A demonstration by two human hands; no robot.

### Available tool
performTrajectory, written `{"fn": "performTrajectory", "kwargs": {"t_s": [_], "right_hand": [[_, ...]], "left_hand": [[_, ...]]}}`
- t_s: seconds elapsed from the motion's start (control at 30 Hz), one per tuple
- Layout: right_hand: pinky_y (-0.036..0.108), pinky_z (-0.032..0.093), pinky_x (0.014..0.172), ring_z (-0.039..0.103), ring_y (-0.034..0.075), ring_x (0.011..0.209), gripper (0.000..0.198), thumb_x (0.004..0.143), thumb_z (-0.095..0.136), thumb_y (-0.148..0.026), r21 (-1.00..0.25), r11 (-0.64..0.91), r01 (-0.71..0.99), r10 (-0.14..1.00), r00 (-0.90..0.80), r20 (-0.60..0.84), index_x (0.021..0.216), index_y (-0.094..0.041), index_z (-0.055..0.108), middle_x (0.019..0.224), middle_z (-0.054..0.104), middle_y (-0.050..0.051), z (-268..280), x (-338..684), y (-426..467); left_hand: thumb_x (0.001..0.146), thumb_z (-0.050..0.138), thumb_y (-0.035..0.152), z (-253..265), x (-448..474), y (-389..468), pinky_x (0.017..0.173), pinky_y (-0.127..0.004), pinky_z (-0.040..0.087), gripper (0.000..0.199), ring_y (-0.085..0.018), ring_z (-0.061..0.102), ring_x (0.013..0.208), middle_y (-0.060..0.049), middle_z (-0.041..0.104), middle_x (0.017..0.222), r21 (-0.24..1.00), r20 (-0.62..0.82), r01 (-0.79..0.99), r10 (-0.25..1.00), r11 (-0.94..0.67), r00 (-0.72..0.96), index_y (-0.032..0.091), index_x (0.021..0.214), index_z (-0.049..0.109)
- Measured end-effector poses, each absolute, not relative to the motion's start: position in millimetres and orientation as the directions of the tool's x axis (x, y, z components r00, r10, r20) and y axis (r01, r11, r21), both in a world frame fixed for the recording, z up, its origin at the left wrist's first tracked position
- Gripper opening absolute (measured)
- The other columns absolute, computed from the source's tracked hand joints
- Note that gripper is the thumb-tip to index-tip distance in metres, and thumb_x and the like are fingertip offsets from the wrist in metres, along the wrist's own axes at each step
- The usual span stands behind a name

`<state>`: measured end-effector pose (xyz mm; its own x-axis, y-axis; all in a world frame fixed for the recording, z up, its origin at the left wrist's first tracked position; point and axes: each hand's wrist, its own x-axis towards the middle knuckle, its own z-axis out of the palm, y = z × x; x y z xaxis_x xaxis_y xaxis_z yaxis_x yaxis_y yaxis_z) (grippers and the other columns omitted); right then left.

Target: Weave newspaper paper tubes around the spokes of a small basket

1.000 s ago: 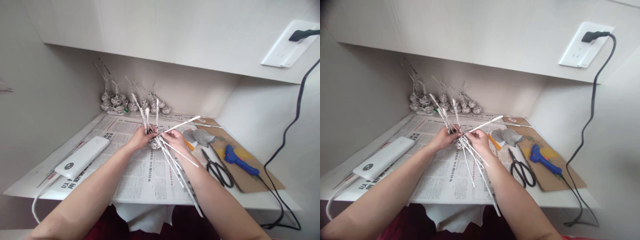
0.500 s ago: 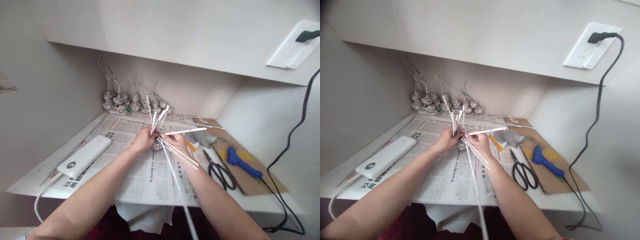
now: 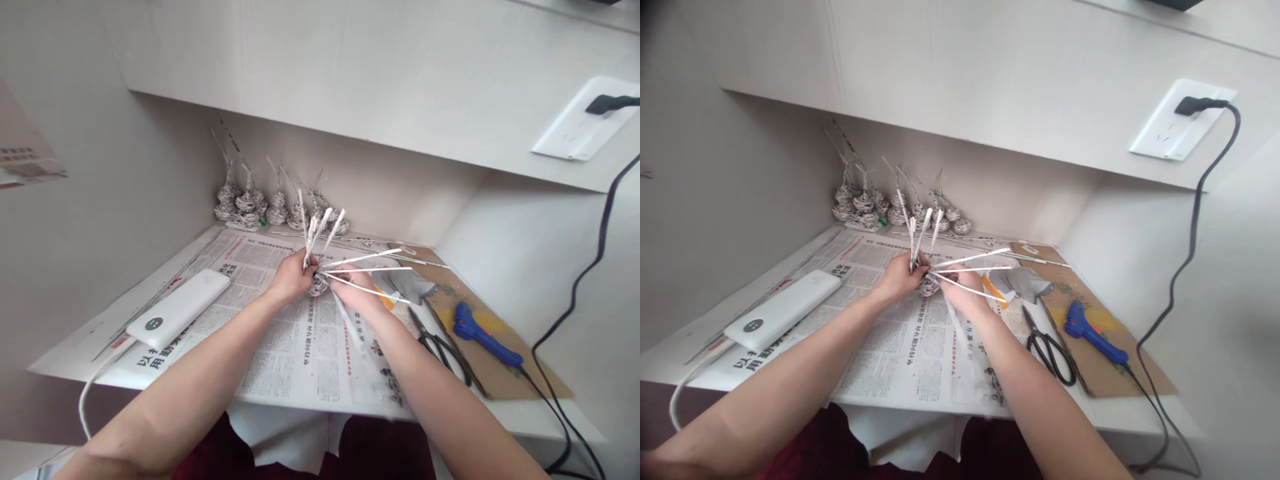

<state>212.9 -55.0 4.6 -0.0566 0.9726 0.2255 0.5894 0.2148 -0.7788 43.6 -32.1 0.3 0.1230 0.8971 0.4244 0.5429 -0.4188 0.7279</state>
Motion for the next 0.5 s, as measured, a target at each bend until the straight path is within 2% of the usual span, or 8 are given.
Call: {"fn": "performTrajectory", "kwargs": {"t_s": [0.07,0.13,0.2,0.23,0.33,0.4,0.5], "right_hand": [[0.032,0.048,0.073,0.064,0.021,0.081,0.009,0.077,0.061,-0.024,-0.640,0.240,0.730,0.958,-0.070,0.280,0.080,-0.024,0.069,0.081,0.072,0.002,11.7,216.0,-53.7],[0.037,0.045,0.083,0.062,0.026,0.092,0.014,0.074,0.061,-0.015,-0.462,0.276,0.843,0.923,-0.097,0.374,0.080,-0.023,0.070,0.086,0.072,0.005,18.5,215.7,-54.2],[0.040,0.043,0.089,0.060,0.028,0.100,0.022,0.072,0.060,-0.010,-0.377,0.293,0.879,0.897,-0.115,0.427,0.086,-0.023,0.071,0.093,0.072,0.008,22.5,211.3,-56.6],[0.040,0.044,0.089,0.061,0.028,0.100,0.026,0.072,0.059,-0.010,-0.403,0.299,0.865,0.897,-0.111,0.428,0.091,-0.023,0.071,0.097,0.072,0.008,23.1,207.9,-58.4],[0.035,0.048,0.085,0.065,0.023,0.096,0.030,0.075,0.058,-0.015,-0.618,0.296,0.728,0.926,-0.059,0.373,0.101,-0.025,0.068,0.102,0.072,0.004,19.4,196.3,-65.3],[0.033,0.049,0.086,0.066,0.021,0.095,0.024,0.077,0.060,-0.023,-0.716,0.305,0.628,0.927,-0.025,0.373,0.100,-0.025,0.068,0.100,0.073,0.001,14.5,190.1,-68.8],[0.031,0.050,0.084,0.068,0.021,0.090,0.022,0.079,0.062,-0.038,-0.784,0.327,0.528,0.912,0.039,0.408,0.093,-0.023,0.070,0.094,0.074,0.003,6.0,186.2,-68.5]], "left_hand": [[0.077,0.055,0.021,0.6,43.7,-32.0,0.071,-0.030,0.044,0.004,-0.021,0.061,0.076,-0.003,0.067,0.078,0.726,0.421,0.551,0.899,-0.412,0.119,0.021,0.080,0.058],[0.077,0.054,0.020,1.6,43.4,-32.2,0.071,-0.031,0.044,0.005,-0.022,0.062,0.077,-0.004,0.067,0.079,0.721,0.417,0.567,0.903,-0.397,0.101,0.021,0.080,0.058],[0.077,0.054,0.020,3.1,42.9,-32.8,0.071,-0.031,0.044,0.005,-0.022,0.062,0.078,-0.004,0.067,0.079,0.721,0.414,0.579,0.907,-0.381,0.082,0.021,0.080,0.057],[0.077,0.054,0.020,3.7,42.6,-33.1,0.071,-0.031,0.044,0.004,-0.022,0.062,0.078,-0.004,0.067,0.079,0.721,0.412,0.581,0.908,-0.377,0.077,0.021,0.080,0.057],[0.077,0.054,0.020,4.0,42.4,-33.7,0.071,-0.030,0.044,0.005,-0.021,0.061,0.077,-0.004,0.067,0.079,0.721,0.414,0.582,0.907,-0.376,0.075,0.022,0.079,0.057],[0.076,0.055,0.020,2.4,42.9,-33.1,0.071,-0.030,0.044,0.005,-0.021,0.061,0.077,-0.003,0.066,0.078,0.729,0.422,0.566,0.904,-0.385,0.071,0.021,0.079,0.058],[0.075,0.055,0.020,-0.6,44.5,-31.4,0.070,-0.029,0.044,0.005,-0.019,0.061,0.073,-0.002,0.066,0.075,0.770,0.424,0.498,0.903,-0.398,0.066,0.020,0.078,0.059]]}}
